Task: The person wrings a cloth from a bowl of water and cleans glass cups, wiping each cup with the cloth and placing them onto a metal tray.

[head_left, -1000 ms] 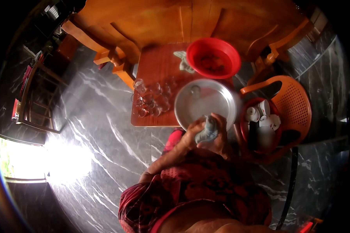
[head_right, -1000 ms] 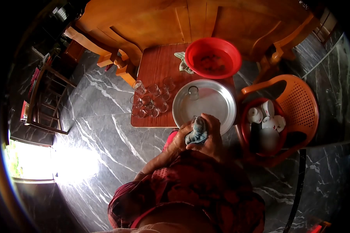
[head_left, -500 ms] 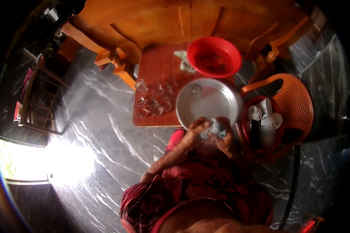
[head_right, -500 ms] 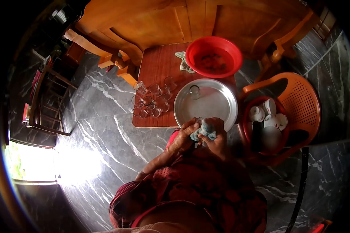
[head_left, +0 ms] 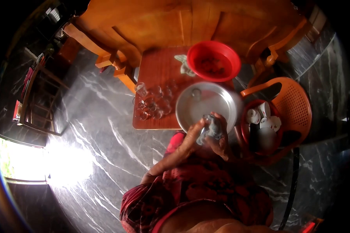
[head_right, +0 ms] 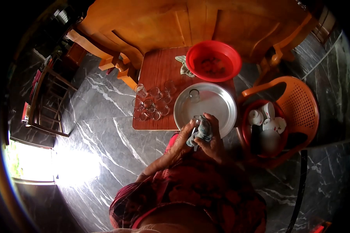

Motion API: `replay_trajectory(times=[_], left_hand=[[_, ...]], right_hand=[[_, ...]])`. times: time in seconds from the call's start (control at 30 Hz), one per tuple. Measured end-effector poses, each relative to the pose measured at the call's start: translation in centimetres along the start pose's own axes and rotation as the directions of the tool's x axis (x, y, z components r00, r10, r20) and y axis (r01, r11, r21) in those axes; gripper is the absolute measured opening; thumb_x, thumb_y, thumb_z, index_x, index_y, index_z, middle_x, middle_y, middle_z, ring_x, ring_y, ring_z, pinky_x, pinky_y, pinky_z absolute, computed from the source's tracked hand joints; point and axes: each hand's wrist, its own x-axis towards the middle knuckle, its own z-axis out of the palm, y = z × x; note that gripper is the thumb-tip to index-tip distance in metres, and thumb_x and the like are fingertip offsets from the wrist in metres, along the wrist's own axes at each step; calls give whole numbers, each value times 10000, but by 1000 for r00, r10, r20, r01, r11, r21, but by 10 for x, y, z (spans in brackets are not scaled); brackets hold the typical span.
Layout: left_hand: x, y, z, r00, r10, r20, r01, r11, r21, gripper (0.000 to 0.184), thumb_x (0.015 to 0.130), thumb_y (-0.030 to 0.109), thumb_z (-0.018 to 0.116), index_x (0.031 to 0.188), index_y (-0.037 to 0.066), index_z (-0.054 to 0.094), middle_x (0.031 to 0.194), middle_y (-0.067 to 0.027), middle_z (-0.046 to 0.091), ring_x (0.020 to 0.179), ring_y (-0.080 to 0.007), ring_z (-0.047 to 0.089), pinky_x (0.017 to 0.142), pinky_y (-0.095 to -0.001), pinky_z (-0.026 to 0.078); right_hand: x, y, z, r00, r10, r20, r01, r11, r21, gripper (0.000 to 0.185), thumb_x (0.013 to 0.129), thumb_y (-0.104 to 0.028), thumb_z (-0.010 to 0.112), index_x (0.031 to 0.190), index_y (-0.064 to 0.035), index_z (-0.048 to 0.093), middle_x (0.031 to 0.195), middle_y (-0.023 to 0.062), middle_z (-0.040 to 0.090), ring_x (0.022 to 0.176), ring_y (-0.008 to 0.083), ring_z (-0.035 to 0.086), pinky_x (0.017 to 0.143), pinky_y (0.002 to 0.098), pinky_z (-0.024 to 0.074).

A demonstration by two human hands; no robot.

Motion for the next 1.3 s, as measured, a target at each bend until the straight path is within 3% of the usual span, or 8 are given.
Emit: replay_trajectory(times=[0.37,0.57,0.73,0.8,1.0,1.07,1.2,1.3], left_hand=[[-5,-14,-2,997,-62,39,65,996,-66,632,859,514,572,1244,21,482,1061,-95,564,904,-201,566,729,-353,522],[4,-18,-4,992,122,-18,-119,989,88,389,899,385,576,1115,63,540,1033,-41,579,958,-174,549,802,-357,479],[4,-11,5,967,255,1,-248,941,228,427,917,374,516,1168,29,529,1064,-103,586,961,-180,544,811,-282,426],[2,-9,8,964,265,13,-261,943,208,422,925,380,487,1155,28,527,1043,-91,583,947,-170,542,795,-270,426],[-3,-9,2,967,234,102,-255,912,321,374,949,305,457,1160,2,519,1057,-75,569,961,-149,523,813,-269,420],[-5,-7,7,978,177,111,-205,914,351,368,951,293,457,1166,1,519,1075,-75,565,982,-156,518,834,-278,412],[-13,-1,27,973,176,150,-216,923,318,463,940,438,468,1135,27,551,993,-26,580,925,-104,522,790,-238,429],[-10,-15,12,958,174,229,-241,920,309,369,948,294,483,1185,14,517,1096,-60,562,1003,-155,508,865,-286,403]], right_hand=[[-7,8,-16,937,174,-302,-157,984,81,363,833,27,553,1186,-27,487,1014,51,551,896,136,544,802,258,455],[-3,-26,-10,844,443,-303,-449,892,52,337,905,-112,504,1223,-10,454,1078,63,533,953,135,522,810,259,445],[-18,22,3,997,75,-9,-75,971,-227,697,917,-330,538,1403,4,167,1339,155,350,1208,269,391,1008,352,336],[-8,-4,11,999,43,-13,-44,996,-74,707,910,-318,555,1402,1,161,1336,172,350,1224,274,373,1019,368,326],[-11,11,3,993,62,-101,-67,997,-47,538,871,-148,562,1327,-8,313,1252,168,421,1124,246,450,940,354,405],[-5,-1,1,958,211,-192,-166,959,230,442,834,-63,516,1256,-5,398,1151,135,494,1009,235,514,877,346,444],[-2,9,-7,920,224,-323,-197,974,114,323,866,-185,508,1128,3,509,978,86,566,846,174,561,802,298,462],[-3,4,-14,864,404,-300,-326,904,278,430,933,-363,475,1154,3,520,975,82,581,850,170,568,791,301,463]])
